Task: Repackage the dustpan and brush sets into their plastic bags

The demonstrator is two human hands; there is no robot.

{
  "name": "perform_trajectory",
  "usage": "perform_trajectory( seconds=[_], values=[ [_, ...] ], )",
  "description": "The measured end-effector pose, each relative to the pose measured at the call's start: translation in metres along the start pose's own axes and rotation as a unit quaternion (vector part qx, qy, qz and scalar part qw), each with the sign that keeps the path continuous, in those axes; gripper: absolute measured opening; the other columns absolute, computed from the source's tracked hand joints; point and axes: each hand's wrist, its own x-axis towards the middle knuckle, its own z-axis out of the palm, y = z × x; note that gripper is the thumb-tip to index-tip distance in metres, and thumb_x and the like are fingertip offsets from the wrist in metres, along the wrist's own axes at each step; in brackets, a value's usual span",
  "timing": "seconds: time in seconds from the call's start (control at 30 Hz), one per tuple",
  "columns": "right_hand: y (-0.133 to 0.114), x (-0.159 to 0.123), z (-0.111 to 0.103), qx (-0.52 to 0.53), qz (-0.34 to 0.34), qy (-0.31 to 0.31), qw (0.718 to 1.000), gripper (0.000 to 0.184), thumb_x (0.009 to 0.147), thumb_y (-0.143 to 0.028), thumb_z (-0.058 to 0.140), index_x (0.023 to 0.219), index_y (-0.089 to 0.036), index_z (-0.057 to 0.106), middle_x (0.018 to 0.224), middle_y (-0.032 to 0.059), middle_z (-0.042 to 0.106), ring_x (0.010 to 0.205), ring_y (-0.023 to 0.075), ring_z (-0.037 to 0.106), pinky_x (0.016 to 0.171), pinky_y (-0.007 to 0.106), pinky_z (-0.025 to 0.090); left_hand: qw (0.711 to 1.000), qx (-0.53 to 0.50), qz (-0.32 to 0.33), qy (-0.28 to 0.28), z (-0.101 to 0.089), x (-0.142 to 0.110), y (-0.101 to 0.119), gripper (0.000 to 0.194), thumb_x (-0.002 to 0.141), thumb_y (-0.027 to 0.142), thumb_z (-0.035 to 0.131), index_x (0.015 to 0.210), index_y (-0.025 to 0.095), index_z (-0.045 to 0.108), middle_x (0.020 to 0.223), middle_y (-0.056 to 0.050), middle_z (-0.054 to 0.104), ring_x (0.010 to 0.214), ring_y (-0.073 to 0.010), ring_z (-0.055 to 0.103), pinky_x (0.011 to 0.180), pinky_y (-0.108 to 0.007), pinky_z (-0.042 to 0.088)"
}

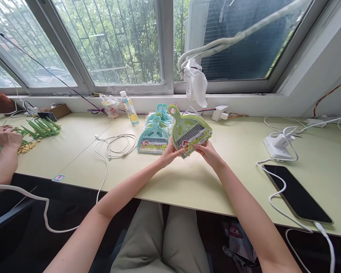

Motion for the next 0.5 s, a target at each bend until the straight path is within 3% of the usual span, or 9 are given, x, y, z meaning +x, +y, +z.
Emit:
perform_trajectory(
  seconds=[0.23,0.5],
  values=[
    [-0.0002,-0.0007,0.0032,-0.009,-0.006,0.018,1.0,0.05,0.06,-0.034,0.085,0.104,-0.025,0.064,0.115,0.0056,0.07,0.116,0.0307,0.061,0.104,0.049,0.048,1.0,0.003,0.007,0.002,-0.0009,0.0006,-0.004,0.073,0.074,0.048,0.074,0.129,0.02,0.035,0.105,-0.007,0.057,0.088,-0.0198,0.063,0.068,-0.032,0.056],
    [0.001,-0.0009,0.0032,0.0,0.0,0.032,0.999,0.05,0.06,-0.033,0.085,0.104,-0.025,0.062,0.113,0.0056,0.071,0.115,0.031,0.061,0.102,0.049,0.049,1.0,-0.004,0.011,0.009,-0.001,0.0012,-0.0076,0.073,0.074,0.048,0.073,0.13,0.021,0.034,0.107,-0.008,0.057,0.088,-0.0214,0.064,0.064,-0.032,0.057]
  ],
)
